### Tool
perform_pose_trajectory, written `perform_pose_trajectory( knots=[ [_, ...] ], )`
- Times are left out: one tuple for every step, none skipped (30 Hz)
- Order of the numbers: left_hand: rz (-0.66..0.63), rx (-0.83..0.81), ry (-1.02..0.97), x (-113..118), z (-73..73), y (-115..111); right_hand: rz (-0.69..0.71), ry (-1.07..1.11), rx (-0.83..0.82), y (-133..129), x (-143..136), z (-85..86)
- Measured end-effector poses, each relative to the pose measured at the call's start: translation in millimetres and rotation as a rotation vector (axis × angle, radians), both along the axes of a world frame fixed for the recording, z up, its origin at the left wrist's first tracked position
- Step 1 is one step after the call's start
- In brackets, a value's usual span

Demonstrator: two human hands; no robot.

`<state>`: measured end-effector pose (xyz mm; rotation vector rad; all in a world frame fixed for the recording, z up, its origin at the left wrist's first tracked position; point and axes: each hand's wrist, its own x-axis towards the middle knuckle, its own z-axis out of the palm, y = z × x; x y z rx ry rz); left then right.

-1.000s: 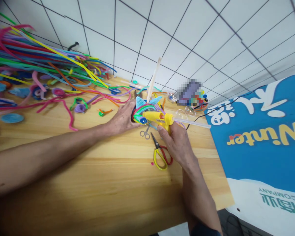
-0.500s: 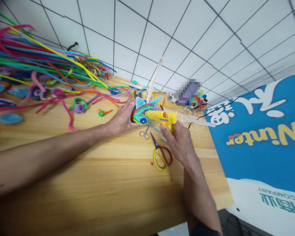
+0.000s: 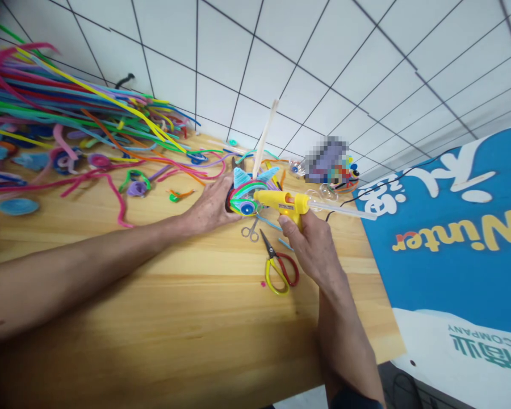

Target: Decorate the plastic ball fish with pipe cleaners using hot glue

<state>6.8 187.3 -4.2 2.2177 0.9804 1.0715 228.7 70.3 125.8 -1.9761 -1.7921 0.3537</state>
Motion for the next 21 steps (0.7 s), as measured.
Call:
perform_pose_trajectory(
  knots=[
    [-0.003,0.001,-0.003,0.0,0.0,0.1,0.003,-0.003,0.001,0.0,-1.1,0.6],
    [-0.006,0.001,-0.005,-0.1,0.1,0.1,0.007,-0.003,0.003,0.0,-2.0,1.2],
    [-0.008,0.0,-0.006,-0.3,0.3,0.2,0.011,-0.002,0.004,0.0,-2.9,1.7],
    [-0.01,-0.002,-0.005,-0.5,0.6,0.2,0.013,-0.001,0.006,0.2,-3.7,2.1],
    [-0.011,-0.006,-0.004,-0.8,0.9,0.3,0.016,0.002,0.007,0.4,-4.3,2.4],
    [-0.013,-0.01,-0.003,-1.1,1.3,0.3,0.017,0.005,0.007,0.7,-4.9,2.6],
    [-0.013,-0.013,-0.005,-1.4,1.6,0.4,0.019,0.007,0.006,1.1,-5.3,2.8],
    [-0.014,-0.013,-0.008,-1.7,1.8,0.5,0.02,0.008,0.004,1.5,-5.5,2.9],
    [-0.015,-0.011,-0.011,-1.8,1.8,0.6,0.02,0.011,0.001,1.9,-5.7,2.9],
    [-0.017,-0.009,-0.013,-1.9,1.7,0.6,0.022,0.016,-0.004,2.3,-5.8,2.9],
    [-0.017,-0.007,-0.015,-1.9,1.4,0.7,0.022,0.025,-0.009,2.7,-5.8,2.9],
    [-0.017,-0.005,-0.017,-1.9,1.0,0.7,0.021,0.035,-0.011,3.1,-5.7,2.9],
    [-0.017,-0.003,-0.018,-1.8,0.6,0.7,0.019,0.046,-0.011,3.5,-5.7,2.9],
    [-0.018,-0.001,-0.019,-1.7,0.1,0.7,0.017,0.057,-0.013,3.8,-5.6,3.0],
    [-0.018,0.0,-0.019,-1.6,-0.5,0.7,0.016,0.068,-0.015,4.2,-5.7,3.3],
    [-0.017,0.002,-0.02,-1.4,-1.0,0.8,0.017,0.079,-0.023,4.6,-5.9,3.7],
    [-0.016,0.004,-0.022,-1.1,-1.6,0.9,0.02,0.092,-0.031,4.9,-6.1,4.3],
    [-0.014,0.006,-0.025,-0.8,-2.0,1.0,0.024,0.108,-0.042,5.4,-6.5,4.9],
    [-0.013,0.007,-0.028,-0.5,-2.5,1.1,0.029,0.125,-0.054,5.9,-6.9,5.6],
    [-0.01,0.007,-0.03,-0.1,-2.8,1.3,0.031,0.142,-0.064,6.5,-7.2,6.2],
    [-0.006,0.007,-0.031,0.3,-3.0,1.5,0.032,0.16,-0.074,7.2,-7.3,6.6]
  ],
)
